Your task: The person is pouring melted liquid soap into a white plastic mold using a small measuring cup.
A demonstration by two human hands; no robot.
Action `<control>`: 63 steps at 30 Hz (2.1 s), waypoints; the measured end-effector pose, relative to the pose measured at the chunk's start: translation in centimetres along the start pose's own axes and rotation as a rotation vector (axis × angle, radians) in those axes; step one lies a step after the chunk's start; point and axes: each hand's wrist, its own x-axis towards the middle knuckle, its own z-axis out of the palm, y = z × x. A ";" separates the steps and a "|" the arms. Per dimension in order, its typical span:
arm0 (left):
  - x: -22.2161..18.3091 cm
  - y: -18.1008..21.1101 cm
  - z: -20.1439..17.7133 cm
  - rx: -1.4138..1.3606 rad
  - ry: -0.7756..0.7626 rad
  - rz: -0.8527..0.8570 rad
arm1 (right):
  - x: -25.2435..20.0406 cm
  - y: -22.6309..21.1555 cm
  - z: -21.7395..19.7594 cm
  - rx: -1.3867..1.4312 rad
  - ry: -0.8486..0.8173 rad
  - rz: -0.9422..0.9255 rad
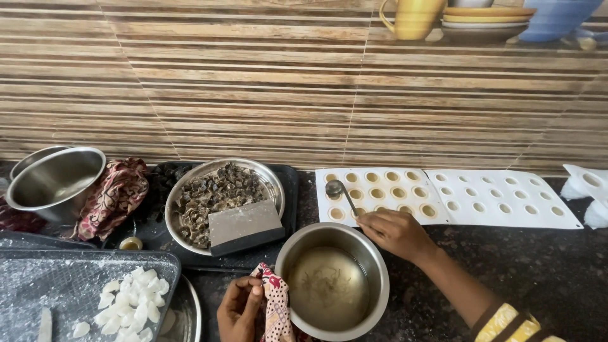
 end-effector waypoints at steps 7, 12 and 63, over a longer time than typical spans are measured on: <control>0.1 0.0 0.0 0.002 -0.005 0.004 | -3.0 0.3 0.2 0.024 0.192 0.093; 0.1 -0.6 -0.1 -0.007 -0.007 0.028 | -1.1 -2.3 -2.6 0.392 0.392 0.738; -5.0 7.4 1.2 0.983 -0.276 1.141 | 0.1 -17.0 -7.5 0.238 0.043 0.907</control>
